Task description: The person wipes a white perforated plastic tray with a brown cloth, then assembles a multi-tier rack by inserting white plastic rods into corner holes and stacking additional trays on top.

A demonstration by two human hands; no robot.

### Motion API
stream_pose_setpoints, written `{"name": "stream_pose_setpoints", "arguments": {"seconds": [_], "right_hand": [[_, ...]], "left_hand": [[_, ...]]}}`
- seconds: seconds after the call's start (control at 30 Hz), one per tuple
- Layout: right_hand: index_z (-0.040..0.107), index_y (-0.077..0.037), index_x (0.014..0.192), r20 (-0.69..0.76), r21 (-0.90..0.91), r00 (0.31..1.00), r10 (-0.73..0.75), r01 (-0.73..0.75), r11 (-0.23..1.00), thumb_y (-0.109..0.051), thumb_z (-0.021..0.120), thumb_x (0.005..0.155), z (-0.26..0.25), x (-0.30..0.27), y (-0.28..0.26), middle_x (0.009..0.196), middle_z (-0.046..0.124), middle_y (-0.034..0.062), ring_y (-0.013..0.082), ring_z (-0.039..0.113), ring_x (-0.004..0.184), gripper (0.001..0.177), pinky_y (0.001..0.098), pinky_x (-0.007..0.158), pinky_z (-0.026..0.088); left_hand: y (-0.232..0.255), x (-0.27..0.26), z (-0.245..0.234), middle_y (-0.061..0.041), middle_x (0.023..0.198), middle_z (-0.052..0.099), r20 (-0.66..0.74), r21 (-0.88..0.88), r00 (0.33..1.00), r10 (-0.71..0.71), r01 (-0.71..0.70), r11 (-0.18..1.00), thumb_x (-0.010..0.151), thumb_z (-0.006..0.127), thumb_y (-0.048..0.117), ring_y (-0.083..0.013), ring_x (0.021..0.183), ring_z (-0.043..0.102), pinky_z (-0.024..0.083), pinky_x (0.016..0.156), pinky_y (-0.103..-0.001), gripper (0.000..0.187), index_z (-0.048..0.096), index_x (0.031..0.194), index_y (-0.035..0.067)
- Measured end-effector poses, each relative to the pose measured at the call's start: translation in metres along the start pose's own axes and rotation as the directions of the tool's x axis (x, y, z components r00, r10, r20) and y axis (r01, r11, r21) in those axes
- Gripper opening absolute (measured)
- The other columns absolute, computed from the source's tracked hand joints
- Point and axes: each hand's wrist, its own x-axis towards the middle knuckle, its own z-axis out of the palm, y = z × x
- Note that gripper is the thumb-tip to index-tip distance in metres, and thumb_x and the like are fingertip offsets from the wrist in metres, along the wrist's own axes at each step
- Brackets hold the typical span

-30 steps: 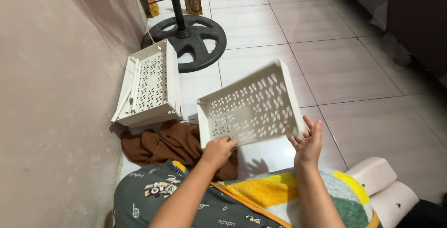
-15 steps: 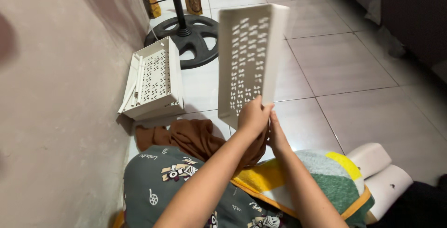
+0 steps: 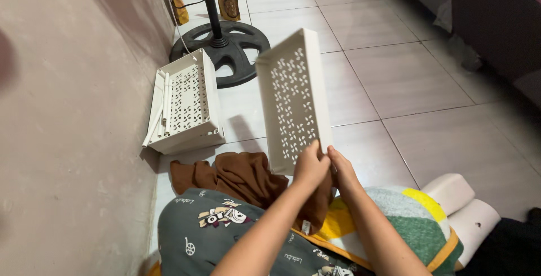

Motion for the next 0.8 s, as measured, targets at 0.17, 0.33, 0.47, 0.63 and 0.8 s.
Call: {"name": "stream_pose_setpoints", "arguments": {"seconds": [0.17, 0.33, 0.47, 0.63, 0.8], "right_hand": [[0.068, -0.004, 0.115, -0.009, 0.041, 1.000, -0.023, 0.023, 0.999, -0.038, 0.069, 0.092, -0.001, 0.006, 0.005, 0.097, 0.071, 0.0078, 0.0149, 0.066, 0.085, 0.042, 0.0279, 0.072, 0.054], [0.065, -0.003, 0.113, -0.052, -0.013, 0.999, 0.012, -0.012, 1.000, -0.022, 0.070, 0.085, -0.001, 0.016, 0.005, 0.092, 0.071, 0.0077, 0.0148, 0.067, 0.080, 0.034, 0.0288, 0.069, 0.055], [0.062, -0.003, 0.111, -0.139, -0.139, 0.989, -0.053, 0.034, 0.990, -0.014, 0.061, 0.084, -0.003, 0.027, 0.018, 0.084, 0.064, 0.0100, 0.0173, 0.057, 0.067, 0.029, 0.0303, 0.056, 0.048], [0.058, -0.004, 0.108, -0.189, 0.080, 0.967, -0.169, 0.186, 0.979, -0.016, 0.053, 0.086, -0.001, 0.040, 0.026, 0.090, 0.063, 0.0094, 0.0180, 0.059, 0.068, 0.026, 0.0322, 0.050, 0.050], [0.056, -0.005, 0.107, -0.303, 0.177, 0.941, -0.150, 0.210, 0.962, -0.020, 0.047, 0.081, -0.001, 0.032, 0.009, 0.095, 0.061, 0.0122, 0.0272, 0.065, 0.069, 0.031, 0.0449, 0.048, 0.061]], "left_hand": [[-0.015, -0.024, 0.006, -0.022, 0.103, 0.069, -0.020, 0.046, 0.987, 0.157, -0.156, 0.987, 0.087, 0.063, 0.018, -0.0426, 0.096, 0.065, 0.053, 0.083, -0.049, 0.024, 0.065, 0.103, 0.000], [-0.018, -0.039, 0.001, -0.020, 0.109, 0.066, 0.155, 0.178, 0.970, 0.185, -0.211, 0.961, 0.086, 0.068, 0.020, -0.0407, 0.103, 0.062, 0.050, 0.091, -0.049, 0.026, 0.065, 0.104, 0.001], [-0.026, -0.038, -0.015, -0.016, 0.118, 0.063, 0.289, 0.318, 0.920, 0.266, -0.354, 0.879, 0.076, 0.075, 0.015, -0.0354, 0.117, 0.058, 0.039, 0.107, -0.051, 0.033, 0.065, 0.104, 0.002], [-0.040, -0.017, -0.039, -0.011, 0.124, 0.063, 0.325, 0.405, 0.824, 0.463, -0.564, 0.719, 0.067, 0.081, 0.014, -0.0299, 0.119, 0.057, 0.031, 0.109, -0.060, 0.050, 0.067, 0.113, 0.006], [-0.055, 0.022, -0.063, -0.007, 0.115, 0.065, 0.250, 0.664, 0.833, 0.494, -0.519, 0.538, 0.068, 0.074, 0.011, -0.0261, 0.113, 0.059, 0.034, 0.106, -0.061, 0.033, 0.068, 0.101, 0.011]]}}
